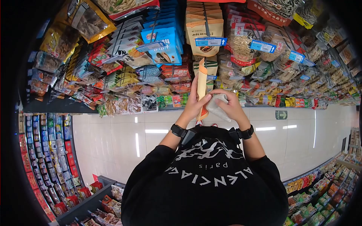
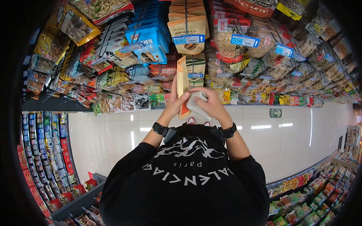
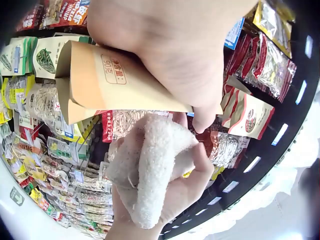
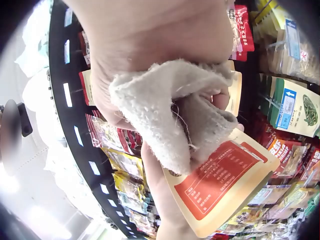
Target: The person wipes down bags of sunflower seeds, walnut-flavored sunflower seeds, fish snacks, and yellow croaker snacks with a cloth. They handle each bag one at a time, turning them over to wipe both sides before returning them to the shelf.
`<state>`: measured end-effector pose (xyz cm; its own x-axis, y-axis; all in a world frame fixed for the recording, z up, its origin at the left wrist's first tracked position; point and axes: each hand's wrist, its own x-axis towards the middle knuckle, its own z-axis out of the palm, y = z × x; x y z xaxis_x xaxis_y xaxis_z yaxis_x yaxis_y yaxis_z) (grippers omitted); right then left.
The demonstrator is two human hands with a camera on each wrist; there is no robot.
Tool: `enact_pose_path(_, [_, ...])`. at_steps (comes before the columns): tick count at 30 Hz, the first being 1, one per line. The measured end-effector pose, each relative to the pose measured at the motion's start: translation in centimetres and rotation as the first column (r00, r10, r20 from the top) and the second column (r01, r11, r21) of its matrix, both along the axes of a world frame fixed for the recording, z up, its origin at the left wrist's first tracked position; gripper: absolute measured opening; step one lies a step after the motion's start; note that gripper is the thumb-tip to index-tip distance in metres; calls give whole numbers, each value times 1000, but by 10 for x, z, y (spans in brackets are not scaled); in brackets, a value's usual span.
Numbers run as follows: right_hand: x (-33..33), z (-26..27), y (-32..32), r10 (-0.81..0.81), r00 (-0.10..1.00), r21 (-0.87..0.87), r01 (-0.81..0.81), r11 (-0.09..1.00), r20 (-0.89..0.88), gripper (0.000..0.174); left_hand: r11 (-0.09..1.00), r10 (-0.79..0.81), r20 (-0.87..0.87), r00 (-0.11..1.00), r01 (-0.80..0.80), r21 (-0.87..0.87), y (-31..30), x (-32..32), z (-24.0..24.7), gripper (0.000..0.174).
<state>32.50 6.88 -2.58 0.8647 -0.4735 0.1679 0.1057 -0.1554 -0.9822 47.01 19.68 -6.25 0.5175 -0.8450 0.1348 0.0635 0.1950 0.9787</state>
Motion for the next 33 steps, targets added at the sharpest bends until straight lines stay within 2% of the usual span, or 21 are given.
enact_pose_path(1, [0, 3, 1, 15, 1000, -5, -15, 1000, -4, 26, 1000, 13, 62, 998, -13, 0, -1, -2, 3, 95])
enact_pose_path(4, [1, 10, 4, 42, 998, -13, -42, 999, -36, 27, 999, -40, 28, 999, 40, 6, 0, -5, 11, 98])
enact_pose_path(7, [0, 13, 5, 42, 996, -11, -43, 999, -83, 28, 1000, -23, 144, 989, 25, -13, -1, -5, 6, 100])
enact_pose_path(15, [0, 11, 5, 48, 997, -44, -51, 998, -66, 22, 1000, -3, 163, 987, 4, -6, 1, -8, 6, 101])
enact_pose_path(18, [1, 7, 5, 25, 998, -57, -29, 998, -56, 26, 1000, -5, 164, 986, 6, -9, 1, -8, 7, 100])
enact_pose_path(28, [-1, 7, 3, 15, 998, -88, -21, 996, -67, 24, 1000, 19, 206, 978, -14, -22, 0, -5, 4, 101])
enact_pose_path(31, [-4, 7, -7, -36, 997, -58, 33, 998, -67, 24, 998, 59, 267, 962, -63, 5, 0, 0, 1, 100])
enact_pose_path(33, [-7, 12, -12, -89, 993, -1, 89, 996, -81, 25, 993, 104, 406, 908, -114, 0, -1, 5, 0, 99])
